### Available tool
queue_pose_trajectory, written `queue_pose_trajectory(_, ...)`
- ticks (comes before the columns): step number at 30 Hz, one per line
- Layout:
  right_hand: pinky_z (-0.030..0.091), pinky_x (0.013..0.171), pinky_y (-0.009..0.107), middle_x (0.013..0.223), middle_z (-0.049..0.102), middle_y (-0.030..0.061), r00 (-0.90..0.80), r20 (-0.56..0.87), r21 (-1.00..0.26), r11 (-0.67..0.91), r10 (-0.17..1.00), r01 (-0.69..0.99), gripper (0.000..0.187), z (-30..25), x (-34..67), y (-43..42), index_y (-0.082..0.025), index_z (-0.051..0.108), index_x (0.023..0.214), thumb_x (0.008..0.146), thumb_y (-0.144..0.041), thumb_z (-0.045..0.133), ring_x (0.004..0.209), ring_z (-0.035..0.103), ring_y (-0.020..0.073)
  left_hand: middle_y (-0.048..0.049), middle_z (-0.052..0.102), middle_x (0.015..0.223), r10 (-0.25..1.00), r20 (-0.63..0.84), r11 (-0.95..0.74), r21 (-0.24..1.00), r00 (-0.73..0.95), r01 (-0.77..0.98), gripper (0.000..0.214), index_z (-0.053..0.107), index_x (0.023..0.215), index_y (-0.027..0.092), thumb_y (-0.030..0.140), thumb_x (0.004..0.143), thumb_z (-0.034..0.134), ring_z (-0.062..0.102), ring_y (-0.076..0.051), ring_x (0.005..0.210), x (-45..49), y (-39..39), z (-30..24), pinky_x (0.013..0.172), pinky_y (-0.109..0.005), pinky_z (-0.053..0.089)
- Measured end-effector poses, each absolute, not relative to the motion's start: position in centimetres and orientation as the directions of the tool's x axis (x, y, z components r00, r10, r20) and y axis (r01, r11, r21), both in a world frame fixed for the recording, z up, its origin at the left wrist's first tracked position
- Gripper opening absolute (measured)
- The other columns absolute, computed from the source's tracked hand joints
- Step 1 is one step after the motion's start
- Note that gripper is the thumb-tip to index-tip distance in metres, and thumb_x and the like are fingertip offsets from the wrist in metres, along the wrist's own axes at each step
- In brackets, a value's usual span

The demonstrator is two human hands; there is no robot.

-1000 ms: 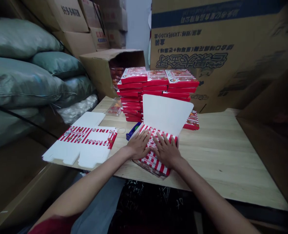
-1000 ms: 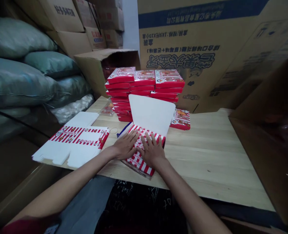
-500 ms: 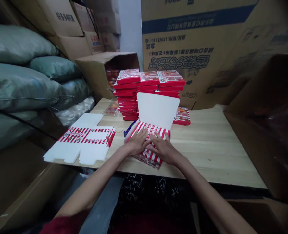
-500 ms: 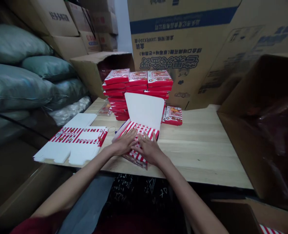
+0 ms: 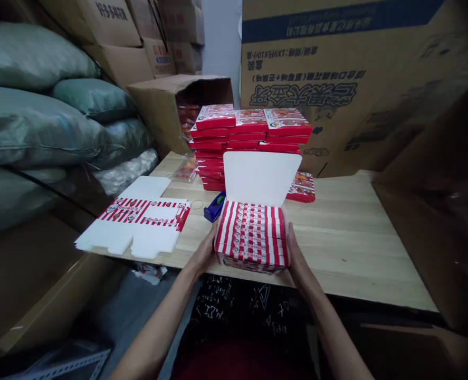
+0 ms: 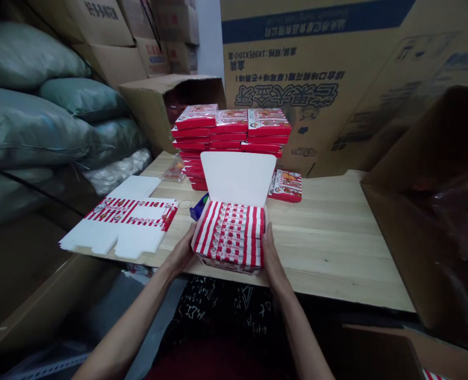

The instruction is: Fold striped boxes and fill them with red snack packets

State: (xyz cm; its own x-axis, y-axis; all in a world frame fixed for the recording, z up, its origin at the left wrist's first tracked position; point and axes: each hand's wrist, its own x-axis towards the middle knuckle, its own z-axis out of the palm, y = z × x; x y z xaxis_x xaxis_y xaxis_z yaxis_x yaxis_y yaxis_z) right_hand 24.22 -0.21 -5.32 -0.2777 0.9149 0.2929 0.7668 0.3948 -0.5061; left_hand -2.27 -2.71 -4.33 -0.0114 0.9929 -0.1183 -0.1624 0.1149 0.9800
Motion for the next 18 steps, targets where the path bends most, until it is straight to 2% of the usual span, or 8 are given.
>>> queue_pose_trajectory(2, 0.028, 0.125, 0.059, 0.173, 0.022, 0.0146, -0.253, 0.315, -0.536, 0.392, 0.915, 0.748, 0.065, -2.8, 24.5, -0.9, -0.026, -0.001, 0.169, 0.111, -0.041, 0.024, 0.160, 0.019, 0.0339, -0.0077, 0.052, 0.159, 0.991, -0.133, 0.123, 0.943, -0.012, -0.308, 0.066, 0.041, 0.159, 0.025, 0.063, 0.105, 0.034, 0.050, -0.030, 0.146, -2.2, -3.2, -4.4, 0.121, -0.050, 0.042)
queue_pose_trajectory(3, 0.020, 0.126, 0.063, 0.174, 0.023, 0.0111, -0.299, 0.337, -0.528, 0.442, 0.893, 0.726, 0.064, -1.7, 24.0, -0.9, -0.029, 0.010, 0.169, 0.110, -0.041, 0.032, 0.161, 0.014, 0.0350, -0.0090, 0.054, 0.157, 0.990, -0.136, 0.117, 0.917, -0.023, -0.381, 0.065, 0.044, 0.158, 0.023, 0.061, 0.105, 0.039, 0.051, -0.030, 0.145, -2.3, -3.0, -4.4, 0.121, -0.049, 0.042)
queue_pose_trajectory(5, 0.015, 0.127, 0.066, 0.170, 0.034, 0.0078, -0.473, 0.350, -0.479, 0.588, 0.809, 0.652, 0.055, 0.0, 21.9, -0.2, -0.031, 0.033, 0.163, 0.109, -0.037, 0.039, 0.160, 0.018, 0.0344, -0.0103, 0.060, 0.151, 0.988, -0.147, 0.101, 0.861, -0.053, -0.499, 0.063, 0.051, 0.153, 0.021, 0.056, 0.101, 0.052, 0.055, -0.031, 0.141, -2.5, -1.9, -4.3, 0.119, -0.046, 0.044)
queue_pose_trajectory(7, 0.019, 0.126, 0.066, 0.167, 0.040, 0.0102, -0.604, 0.256, -0.450, 0.646, 0.755, 0.617, 0.049, 0.4, 18.8, 1.0, -0.024, 0.049, 0.156, 0.108, -0.032, 0.040, 0.159, 0.025, 0.0361, -0.0105, 0.066, 0.144, 0.982, -0.175, 0.103, 0.819, -0.075, -0.564, 0.060, 0.058, 0.147, 0.020, 0.050, 0.095, 0.066, 0.060, -0.031, 0.135, -2.5, -0.2, -4.0, 0.116, -0.043, 0.047)
queue_pose_trajectory(10, 0.018, 0.124, 0.071, 0.168, 0.036, 0.0151, -0.652, 0.099, -0.395, 0.631, 0.751, 0.667, 0.051, -1.1, 14.9, 2.5, -0.014, 0.050, 0.154, 0.106, -0.031, 0.044, 0.158, 0.021, 0.0426, -0.0107, 0.074, 0.130, 0.969, -0.228, 0.135, 0.809, -0.094, -0.572, 0.056, 0.066, 0.136, 0.019, 0.039, 0.086, 0.079, 0.069, -0.030, 0.120, -2.6, 2.9, -3.8, 0.107, -0.040, 0.053)
queue_pose_trajectory(12, 0.015, 0.124, 0.071, 0.168, 0.035, 0.0150, -0.637, 0.113, -0.381, 0.626, 0.762, 0.681, 0.052, -2.5, 13.7, 2.9, -0.014, 0.049, 0.155, 0.105, -0.030, 0.045, 0.158, 0.021, 0.0428, -0.0111, 0.077, 0.121, 0.959, -0.264, 0.167, 0.816, -0.100, -0.554, 0.053, 0.069, 0.129, 0.017, 0.036, 0.081, 0.083, 0.073, -0.028, 0.110, -2.8, 4.8, -4.1, 0.100, -0.039, 0.057)
queue_pose_trajectory(14, 0.017, 0.124, 0.070, 0.165, 0.043, 0.0136, -0.623, 0.181, -0.419, 0.633, 0.761, 0.651, 0.049, -3.5, 13.8, 3.2, -0.016, 0.054, 0.150, 0.103, -0.025, 0.045, 0.157, 0.025, 0.0408, -0.0118, 0.079, 0.112, 0.952, -0.289, 0.188, 0.819, -0.106, -0.541, 0.051, 0.071, 0.122, 0.016, 0.036, 0.078, 0.086, 0.075, -0.027, 0.102, -3.0, 6.2, -4.9, 0.094, -0.038, 0.058)
queue_pose_trajectory(18, 0.043, 0.115, 0.056, 0.136, 0.068, 0.0150, -0.527, 0.363, -0.562, 0.632, 0.768, 0.534, 0.042, -3.9, 14.2, 5.4, -0.017, 0.065, 0.131, 0.100, -0.019, 0.037, 0.134, 0.058, 0.0302, -0.0103, 0.080, 0.105, 0.936, -0.303, 0.169, 0.835, -0.181, -0.524, 0.051, 0.071, 0.119, 0.014, 0.031, 0.075, 0.087, 0.075, -0.023, 0.092, -3.1, 7.9, -6.6, 0.091, -0.035, 0.058)
